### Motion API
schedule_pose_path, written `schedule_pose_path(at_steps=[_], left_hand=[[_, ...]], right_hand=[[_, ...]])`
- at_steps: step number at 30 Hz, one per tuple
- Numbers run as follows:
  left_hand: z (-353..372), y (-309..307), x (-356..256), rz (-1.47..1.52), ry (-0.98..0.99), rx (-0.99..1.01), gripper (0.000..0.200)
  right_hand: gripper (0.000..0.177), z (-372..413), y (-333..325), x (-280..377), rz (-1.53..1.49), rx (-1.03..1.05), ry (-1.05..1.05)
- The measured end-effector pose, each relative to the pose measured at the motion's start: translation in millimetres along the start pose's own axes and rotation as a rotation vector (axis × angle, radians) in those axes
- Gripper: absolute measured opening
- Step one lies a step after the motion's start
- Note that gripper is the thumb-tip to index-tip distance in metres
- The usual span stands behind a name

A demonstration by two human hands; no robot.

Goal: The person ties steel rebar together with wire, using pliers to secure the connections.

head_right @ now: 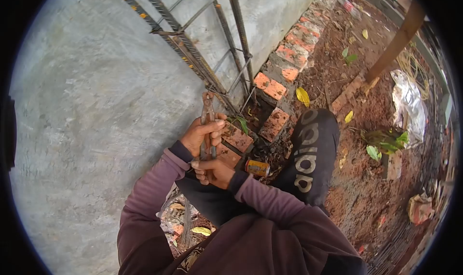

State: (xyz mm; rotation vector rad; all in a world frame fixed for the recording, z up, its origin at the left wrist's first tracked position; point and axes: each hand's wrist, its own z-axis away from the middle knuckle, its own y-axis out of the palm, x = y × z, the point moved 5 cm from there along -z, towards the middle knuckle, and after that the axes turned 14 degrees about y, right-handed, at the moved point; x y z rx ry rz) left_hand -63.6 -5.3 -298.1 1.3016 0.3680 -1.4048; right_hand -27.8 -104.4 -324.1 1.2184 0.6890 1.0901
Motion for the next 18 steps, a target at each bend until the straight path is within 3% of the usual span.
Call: schedule_pose_path(at_steps=[2,7,8,10,11,14,17,18], left_hand=[[-0.2,-4.1,-3.3,-0.011,0.005,0.002,0.035],[-2.6,-1.6,-5.8,0.047,-0.080,0.097,0.037],[0.3,-0.8,-7.3,-0.056,-0.118,-0.061,0.033],[2.2,-2.4,-7.8,-0.245,-0.115,-0.152,0.029],[0.6,-5.0,-11.6,-0.344,-0.102,-0.194,0.028],[-14.9,-33.9,-4.1,-0.981,0.195,-0.238,0.028],[-15.4,-25.4,-5.6,-1.431,0.369,-0.404,0.039],[-17.0,-22.7,-4.3,-1.403,0.343,-0.435,0.044]], right_hand=[[0.017,-17.1,-2.2,-3.8,-0.064,0.093,0.027],[0.016,-39.7,0.6,-5.5,-0.205,0.754,0.031],[0.015,-42.3,3.7,-6.6,-0.214,0.850,0.028],[0.015,-44.8,4.4,-8.5,-0.221,0.938,0.061],[0.019,-47.7,-2.4,-8.0,-0.149,0.684,0.040],[0.036,-31.9,-42.2,-4.9,0.154,-0.022,-0.081],[0.037,-27.5,-56.0,-13.9,0.554,-0.547,-0.544],[0.037,-20.4,-50.1,-14.1,0.691,-0.723,-0.656]])
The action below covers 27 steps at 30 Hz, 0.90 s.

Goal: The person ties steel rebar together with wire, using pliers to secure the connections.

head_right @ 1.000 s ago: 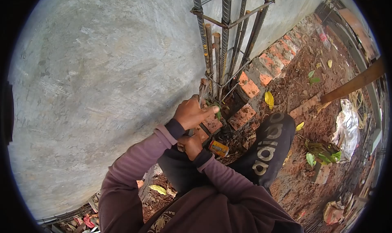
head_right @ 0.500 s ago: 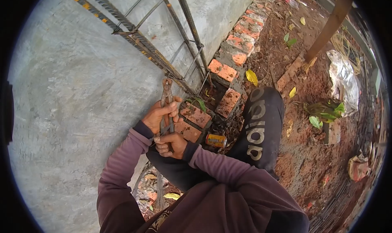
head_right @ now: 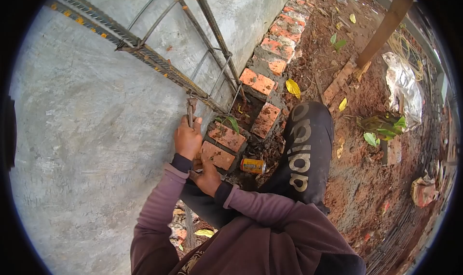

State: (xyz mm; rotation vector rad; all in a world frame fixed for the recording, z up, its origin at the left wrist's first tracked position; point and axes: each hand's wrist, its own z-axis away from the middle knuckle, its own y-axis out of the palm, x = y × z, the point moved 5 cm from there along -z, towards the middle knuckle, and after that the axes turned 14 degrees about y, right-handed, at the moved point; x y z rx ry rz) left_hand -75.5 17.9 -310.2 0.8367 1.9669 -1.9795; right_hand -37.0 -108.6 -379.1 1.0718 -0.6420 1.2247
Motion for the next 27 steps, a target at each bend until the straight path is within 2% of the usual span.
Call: schedule_pose_path(at_steps=[3,5,6,7,8,9,10,11,12,13,14,15,16,17,18,19,20,21,23,24,26,27], left_hand=[[10.1,3.7,-6.1,0.023,-0.120,-0.035,0.056],[13.3,5.6,-10.9,0.019,-0.150,-0.072,0.064],[15.7,-3.2,-19.8,0.024,-0.158,-0.023,0.067],[16.8,-6.6,-17.7,0.154,-0.149,0.048,0.067],[16.2,-14.0,-11.3,0.284,-0.134,0.116,0.066],[16.8,-17.8,-7.5,0.411,-0.118,0.187,0.066],[15.0,-14.6,-4.3,0.652,-0.069,0.173,0.054],[19.3,-7.7,-7.2,0.907,-0.142,0.224,0.051],[22.3,1.2,-16.5,1.161,-0.207,0.274,0.048],[23.5,9.4,-27.0,1.415,-0.266,0.327,0.045],[23.4,15.8,-20.3,1.390,-0.342,0.203,0.040],[18.3,15.6,-13.0,1.034,-0.250,0.111,0.040],[15.4,14.0,-7.5,0.676,-0.166,0.025,0.040],[14.5,12.1,-5.8,0.321,-0.087,-0.059,0.040],[15.3,13.0,-4.2,0.133,-0.094,-0.153,0.041],[16.2,21.5,3.5,0.170,-0.157,-0.190,0.041],[18.0,27.4,10.1,0.205,-0.217,-0.221,0.042],[21.7,32.4,15.8,0.237,-0.275,-0.249,0.043],[28.6,38.5,12.9,0.277,-0.200,-0.276,0.042],[37.0,41.6,11.1,0.297,-0.169,-0.282,0.042],[59.0,58.5,19.7,0.626,-0.093,-0.189,0.048],[68.5,59.6,22.7,0.665,-0.076,-0.149,0.047]], right_hand=[[0.035,-3.4,0.7,-21.6,0.025,-0.110,-0.159],[0.021,-12.8,4.3,-54.6,-0.089,0.026,-0.076],[0.018,-7.9,-0.4,-44.7,-0.139,0.118,0.021],[0.015,-1.2,-5.1,-33.2,-0.187,0.206,0.119],[0.020,9.1,-0.5,-3.2,-0.525,0.452,0.225],[0.024,16.5,-0.5,2.7,-0.731,0.680,0.316],[0.028,26.6,-2.6,8.1,-0.939,0.909,0.413],[0.032,35.5,-3.6,14.5,-1.141,1.139,0.515],[0.038,36.8,-3.4,15.6,-1.135,1.201,0.506],[0.038,35.9,-6.2,13.4,-1.069,1.113,0.507],[0.039,38.9,-8.7,15.6,-1.007,1.023,0.505],[0.040,40.1,-13.0,14.9,-0.949,0.934,0.497],[0.046,39.4,-24.4,-2.7,-0.892,0.876,0.583],[0.049,39.5,-31.8,-5.3,-0.593,0.728,0.568],[0.054,41.6,-40.4,-0.3,-0.290,0.577,0.547],[0.060,41.7,-48.8,7.8,0.011,0.422,0.513],[0.071,36.8,-49.6,22.2,0.142,0.289,0.383],[0.074,28.3,-47.9,24.3,0.152,0.254,0.295],[0.079,3.3,-50.1,18.3,0.176,0.188,0.118],[0.080,-7.1,-53.3,14.4,0.354,0.128,0.113],[0.081,-7.7,-55.9,12.2,0.439,0.127,0.064],[0.081,-7.8,-56.3,10.7,0.479,0.125,0.036]])
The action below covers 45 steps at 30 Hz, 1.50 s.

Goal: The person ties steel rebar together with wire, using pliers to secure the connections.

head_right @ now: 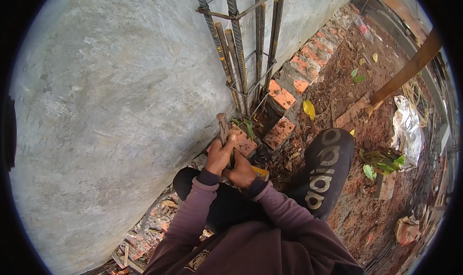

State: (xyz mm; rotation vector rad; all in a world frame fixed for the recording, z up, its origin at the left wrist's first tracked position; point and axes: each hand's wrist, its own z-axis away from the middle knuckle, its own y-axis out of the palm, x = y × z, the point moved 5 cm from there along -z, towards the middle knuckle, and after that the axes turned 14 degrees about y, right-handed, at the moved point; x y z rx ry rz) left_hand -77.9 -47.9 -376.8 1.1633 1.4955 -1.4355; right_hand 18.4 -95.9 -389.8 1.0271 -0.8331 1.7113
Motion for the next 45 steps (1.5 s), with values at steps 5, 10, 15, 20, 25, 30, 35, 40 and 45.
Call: schedule_pose_path(at_steps=[5,10,15,20,25,30,35,40,45], left_hand=[[29.9,-23.4,-13.7,-0.120,0.119,-0.081,0.036],[42.1,-30.4,-8.1,-0.507,-0.026,-0.041,0.034],[32.8,-57.8,-7.6,-0.771,-0.034,-0.095,0.021],[30.3,-85.4,-1.8,-0.619,0.001,-0.189,0.023],[31.2,-58.2,-8.0,0.034,-0.210,-0.110,0.026],[17.5,-56.3,-24.8,-0.019,-0.277,0.008,0.026],[-1.8,-52.6,-11.9,0.071,-0.350,0.153,0.024],[-22.3,-40.2,2.5,0.512,-0.469,0.235,0.025],[-31.4,-13.0,27.1,0.758,-0.507,0.288,0.024]], right_hand=[[0.045,10.8,-7.2,-13.3,-0.069,-0.008,0.034],[0.029,15.0,-10.8,-10.3,-0.309,0.363,0.405],[0.055,16.5,-16.7,-12.7,-0.497,0.427,0.430],[0.060,-14.1,-14.7,-59.0,0.156,0.218,0.190],[0.064,-44.3,34.2,-74.1,0.561,0.095,0.297],[0.065,-46.9,31.5,-103.6,0.717,-0.141,0.184],[0.051,-53.7,14.4,-92.7,0.640,-0.246,0.087],[0.033,-50.0,16.5,-32.6,-0.556,-0.057,-0.080],[0.018,-48.3,1.7,-7.9,-0.371,-0.203,-0.105]])
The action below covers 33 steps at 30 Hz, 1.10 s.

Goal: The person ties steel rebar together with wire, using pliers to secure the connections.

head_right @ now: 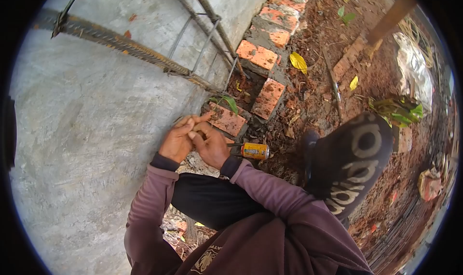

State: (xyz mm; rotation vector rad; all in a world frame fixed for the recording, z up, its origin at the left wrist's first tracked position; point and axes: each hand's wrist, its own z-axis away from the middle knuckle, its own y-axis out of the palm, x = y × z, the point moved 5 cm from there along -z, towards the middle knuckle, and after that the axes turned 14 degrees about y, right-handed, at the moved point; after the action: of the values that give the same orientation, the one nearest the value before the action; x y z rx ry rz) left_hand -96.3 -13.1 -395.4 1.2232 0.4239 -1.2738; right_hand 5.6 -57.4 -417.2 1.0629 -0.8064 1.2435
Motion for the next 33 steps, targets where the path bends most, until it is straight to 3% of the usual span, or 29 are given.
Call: schedule_pose_path(at_steps=[2,5,8,11,12,15,16,19,23,24,28,31,33], left_hand=[[-9.8,-10.2,22.7,-0.016,-0.023,0.002,0.026],[-17.2,-13.4,32.0,-0.179,-0.169,0.061,0.027],[-33.0,-16.1,47.8,-0.141,-0.060,0.129,0.030],[-53.3,-35.6,70.8,-0.130,-0.068,0.014,0.034],[-60.2,-44.7,69.9,-0.352,-0.063,-0.011,0.037],[-84.2,-64.5,69.3,-0.773,0.191,-0.094,0.038],[-88.6,-65.1,72.3,-0.588,0.223,-0.123,0.044],[-106.1,-64.1,83.5,-0.489,0.477,-0.110,0.052],[-114.6,-54.0,93.7,-0.318,0.273,-0.111,0.059],[-118.9,-54.2,94.6,-0.258,0.324,-0.122,0.057],[-111.1,-55.2,99.6,0.038,0.269,-0.189,0.050],[-102.4,-59.9,109.4,0.009,0.263,-0.138,0.049],[-91.9,-50.4,99.2,0.076,0.272,-0.101,0.048]], right_hand=[[0.010,-6.2,-4.6,-19.7,-0.014,-0.017,0.099],[0.014,-5.2,-8.6,-31.0,-0.257,-0.052,0.206],[0.024,-3.8,-15.2,-23.2,-0.311,-0.069,0.272],[0.032,-17.1,-29.7,-60.4,-0.201,-0.141,0.237],[0.036,-19.5,-31.2,-66.5,-0.213,-0.131,0.216],[0.036,-30.5,-35.4,-88.2,-0.329,-0.233,0.258],[0.037,-35.4,-34.6,-93.6,-0.366,-0.230,0.266],[0.039,-47.9,-31.2,-83.6,-0.296,-0.307,0.235],[0.042,-74.2,-32.9,-76.6,-0.080,-0.410,0.120],[0.041,-77.7,-32.5,-76.1,-0.092,-0.420,0.095],[0.034,-61.7,-35.2,-99.1,-0.415,-0.289,0.304],[0.031,-30.4,-23.5,-71.9,-0.629,-0.057,0.495],[0.032,-32.5,-25.8,-74.5,-0.719,-0.043,0.585]])
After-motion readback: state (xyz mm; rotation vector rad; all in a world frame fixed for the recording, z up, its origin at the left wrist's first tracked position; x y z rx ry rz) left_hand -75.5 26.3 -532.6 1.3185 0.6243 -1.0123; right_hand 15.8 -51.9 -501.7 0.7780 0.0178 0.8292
